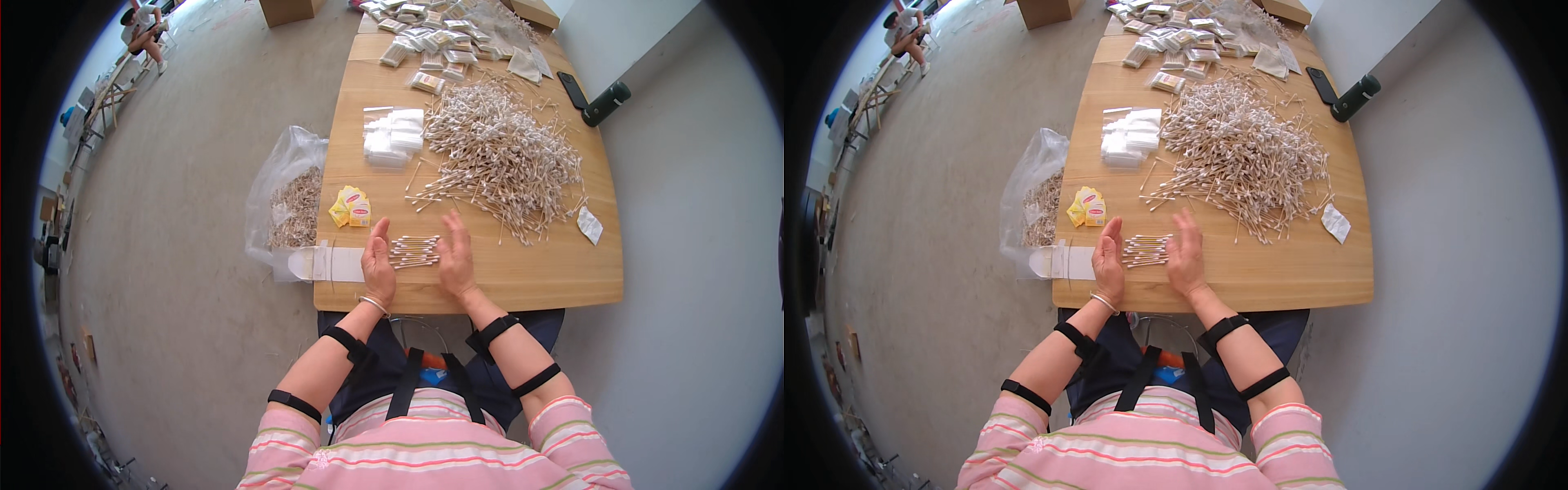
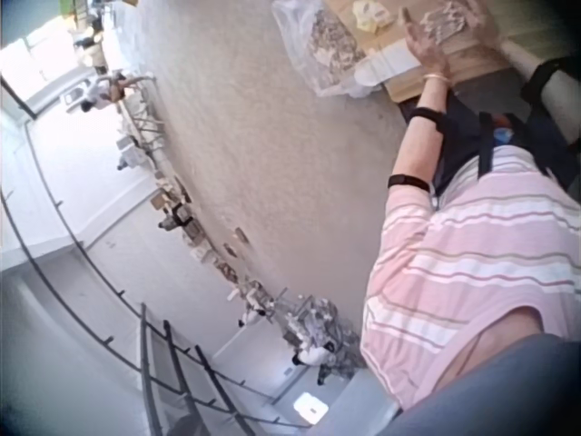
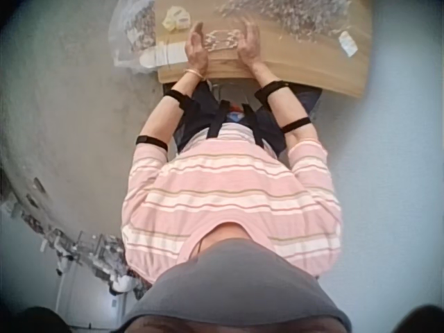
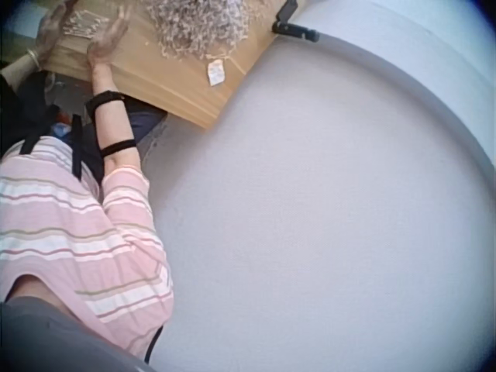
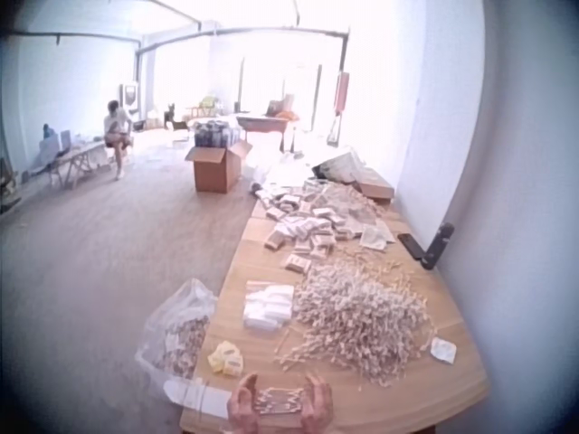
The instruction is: Counting and packaging cotton swabs into small transparent plastic bags.
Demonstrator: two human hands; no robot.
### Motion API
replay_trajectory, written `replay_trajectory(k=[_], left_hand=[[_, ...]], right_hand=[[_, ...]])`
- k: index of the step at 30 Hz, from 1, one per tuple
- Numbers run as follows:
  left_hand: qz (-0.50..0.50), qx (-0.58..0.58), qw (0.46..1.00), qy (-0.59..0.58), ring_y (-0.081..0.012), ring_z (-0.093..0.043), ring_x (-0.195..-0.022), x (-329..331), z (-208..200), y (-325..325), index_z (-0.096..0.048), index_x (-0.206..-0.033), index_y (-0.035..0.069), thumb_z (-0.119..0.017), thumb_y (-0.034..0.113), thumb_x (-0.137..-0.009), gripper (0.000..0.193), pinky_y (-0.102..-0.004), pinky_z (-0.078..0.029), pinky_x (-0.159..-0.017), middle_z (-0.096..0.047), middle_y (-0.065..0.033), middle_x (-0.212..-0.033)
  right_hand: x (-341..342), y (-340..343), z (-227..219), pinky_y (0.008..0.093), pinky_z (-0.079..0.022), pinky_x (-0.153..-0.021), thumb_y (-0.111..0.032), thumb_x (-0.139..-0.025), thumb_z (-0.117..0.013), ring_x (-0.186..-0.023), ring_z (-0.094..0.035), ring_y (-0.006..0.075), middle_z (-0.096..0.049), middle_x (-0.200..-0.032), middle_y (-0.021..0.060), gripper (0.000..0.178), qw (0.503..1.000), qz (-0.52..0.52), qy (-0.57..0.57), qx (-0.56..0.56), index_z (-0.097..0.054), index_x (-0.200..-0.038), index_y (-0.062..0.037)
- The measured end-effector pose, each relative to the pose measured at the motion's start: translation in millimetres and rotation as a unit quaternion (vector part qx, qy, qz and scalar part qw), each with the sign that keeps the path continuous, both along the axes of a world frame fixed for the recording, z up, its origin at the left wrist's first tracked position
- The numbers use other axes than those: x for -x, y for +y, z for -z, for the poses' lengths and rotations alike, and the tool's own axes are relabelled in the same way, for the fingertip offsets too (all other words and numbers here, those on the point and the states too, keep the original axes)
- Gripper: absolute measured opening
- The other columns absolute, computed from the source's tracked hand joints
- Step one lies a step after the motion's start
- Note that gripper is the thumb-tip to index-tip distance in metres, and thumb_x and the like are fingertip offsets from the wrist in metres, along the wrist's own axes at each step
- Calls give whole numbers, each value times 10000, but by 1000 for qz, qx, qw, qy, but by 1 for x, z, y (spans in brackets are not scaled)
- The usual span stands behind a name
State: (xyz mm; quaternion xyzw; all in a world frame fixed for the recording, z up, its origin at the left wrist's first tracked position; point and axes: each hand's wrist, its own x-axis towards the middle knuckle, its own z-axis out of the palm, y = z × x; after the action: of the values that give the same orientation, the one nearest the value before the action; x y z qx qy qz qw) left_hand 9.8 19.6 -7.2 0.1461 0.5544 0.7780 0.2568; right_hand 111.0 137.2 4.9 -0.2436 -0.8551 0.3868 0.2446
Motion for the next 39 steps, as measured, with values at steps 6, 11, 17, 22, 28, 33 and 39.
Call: replay_trajectory(k=[6, 11, 17, 22, 28, 33, 39], left_hand=[[-13, 33, 998, 46, -238, -376, -1303, -6, -1, 7, -401, -1339, -45, -316, 380, -1010, 544, -322, -263, -1085, -430, -176, -1376], [21, 66, 994, 87, -233, -355, -1317, -8, -6, 10, -371, -1357, -44, -308, 391, -1008, 561, -331, -250, -1107, -398, -162, -1398], [-8, -7, 1000, -21, -229, -331, -1336, 5, 5, 1, -359, -1371, -33, -311, 397, -1006, 566, -339, -230, -1119, -386, -173, -1406], [-48, 45, 998, 18, -142, -562, -900, 16, 1, -12, -563, -1068, -2, -414, 360, -992, 399, -267, -439, -793, -605, -96, -977], [-127, 195, 961, 152, -30, -444, -521, 62, -35, -96, -544, -732, 93, -592, 212, -925, 232, -187, -371, -481, -511, 44, -615], [-288, 308, 880, 220, -87, -537, -785, 93, -23, -211, -547, -1033, 52, -586, 79, -891, 150, -239, -447, -693, -590, -18, -903], [-203, 170, 933, 243, -207, -459, -1230, 73, -32, -146, -375, -1357, 23, -464, -3, -914, 453, -338, -348, -1054, -520, -111, -1267]], right_hand=[[20, -20, 3, 378, -208, -1112, -139, -918, -418, -1366, -268, 332, -338, -1433, 203, 424, 974, 54, 130, 176, -401, -1297, 52], [24, -30, 4, 373, -191, -1117, -138, -925, -411, -1381, -243, 325, -333, -1436, 210, 444, 973, 42, 133, 184, -379, -1321, 61], [10, -18, 9, 432, -159, -1133, -264, -909, -501, -1393, -185, 353, -242, -1470, 235, 625, 997, 21, -2, -70, -269, -1396, 52], [9, -38, -11, 456, -84, -1146, -570, -807, -543, -1415, -84, 344, -158, -1502, 221, 925, 925, -130, -260, -246, -213, -1425, 35], [1, -19, 6, 449, -44, -1151, -501, -881, -482, -1419, -64, 335, -132, -1515, 200, 832, 942, -129, -228, -209, -157, -1443, 19], [-2, -12, -9, 455, -70, -1146, -430, -906, -466, -1421, -74, 323, -136, -1516, 193, 764, 959, -101, -176, -198, -152, -1446, 9], [9, -25, 3, 448, -130, -1135, -274, -902, -508, -1391, -169, 335, -241, -1469, 195, 649, 968, -92, -147, -180, -233, -1415, 12]])
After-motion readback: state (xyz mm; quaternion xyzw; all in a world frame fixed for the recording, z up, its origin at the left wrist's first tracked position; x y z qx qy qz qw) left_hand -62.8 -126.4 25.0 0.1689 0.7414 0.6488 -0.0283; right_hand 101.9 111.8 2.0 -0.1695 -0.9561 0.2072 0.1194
